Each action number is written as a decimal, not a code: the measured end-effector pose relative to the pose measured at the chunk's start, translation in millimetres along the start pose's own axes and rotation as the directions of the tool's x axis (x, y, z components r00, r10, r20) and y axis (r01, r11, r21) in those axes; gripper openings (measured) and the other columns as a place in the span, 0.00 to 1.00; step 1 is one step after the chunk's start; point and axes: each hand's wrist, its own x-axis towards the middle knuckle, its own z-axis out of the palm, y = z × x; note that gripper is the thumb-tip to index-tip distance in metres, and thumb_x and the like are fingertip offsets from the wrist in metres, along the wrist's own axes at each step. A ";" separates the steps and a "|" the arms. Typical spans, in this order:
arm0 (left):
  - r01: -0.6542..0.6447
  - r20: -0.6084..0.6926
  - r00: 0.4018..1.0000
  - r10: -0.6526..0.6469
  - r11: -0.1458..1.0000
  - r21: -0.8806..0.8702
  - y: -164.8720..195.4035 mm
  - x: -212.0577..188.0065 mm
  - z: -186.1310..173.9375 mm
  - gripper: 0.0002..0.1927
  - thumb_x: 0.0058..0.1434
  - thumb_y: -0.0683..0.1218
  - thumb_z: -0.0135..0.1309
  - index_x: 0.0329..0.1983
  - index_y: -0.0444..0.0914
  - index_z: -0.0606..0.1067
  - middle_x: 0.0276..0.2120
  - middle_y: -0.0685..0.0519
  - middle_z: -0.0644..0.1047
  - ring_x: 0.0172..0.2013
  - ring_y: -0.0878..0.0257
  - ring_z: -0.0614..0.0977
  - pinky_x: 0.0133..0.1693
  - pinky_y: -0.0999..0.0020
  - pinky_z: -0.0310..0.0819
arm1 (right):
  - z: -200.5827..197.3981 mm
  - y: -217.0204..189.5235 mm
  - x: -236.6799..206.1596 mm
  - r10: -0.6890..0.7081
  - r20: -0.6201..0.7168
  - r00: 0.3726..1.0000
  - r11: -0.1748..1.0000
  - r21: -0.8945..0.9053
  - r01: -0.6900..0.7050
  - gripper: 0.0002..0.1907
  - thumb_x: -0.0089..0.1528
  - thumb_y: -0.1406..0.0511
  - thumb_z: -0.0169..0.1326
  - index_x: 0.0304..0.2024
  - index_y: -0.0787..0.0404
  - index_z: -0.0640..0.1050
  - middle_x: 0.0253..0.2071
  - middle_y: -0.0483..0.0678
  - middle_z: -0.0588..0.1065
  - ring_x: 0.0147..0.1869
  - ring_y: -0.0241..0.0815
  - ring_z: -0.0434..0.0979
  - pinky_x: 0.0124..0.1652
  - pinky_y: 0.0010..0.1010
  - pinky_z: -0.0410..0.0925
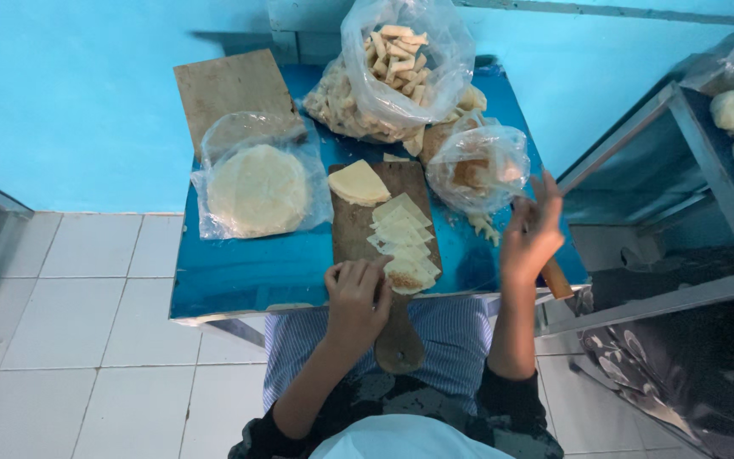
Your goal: The person tears and cuts a flat sheet of dough into small diamond-shaped pieces on a wooden board, arranging the pieces in rows. They occasionally sprinkle a brown powdery filling over the pieces with a spoon and continue shaping and stacking the dough pieces.
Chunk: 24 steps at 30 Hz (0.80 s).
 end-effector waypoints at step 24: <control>-0.051 0.078 0.995 0.064 0.987 -0.154 -6.7 1.9 10.4 0.15 0.64 0.39 0.55 0.53 0.37 0.75 0.40 0.47 0.77 0.45 0.51 0.79 0.51 0.52 0.66 | 1.9 -76.9 -116.6 0.158 0.311 0.937 0.980 0.071 -0.188 0.24 0.57 0.74 0.63 0.54 0.64 0.72 0.38 0.50 0.79 0.40 0.38 0.83 0.40 0.28 0.76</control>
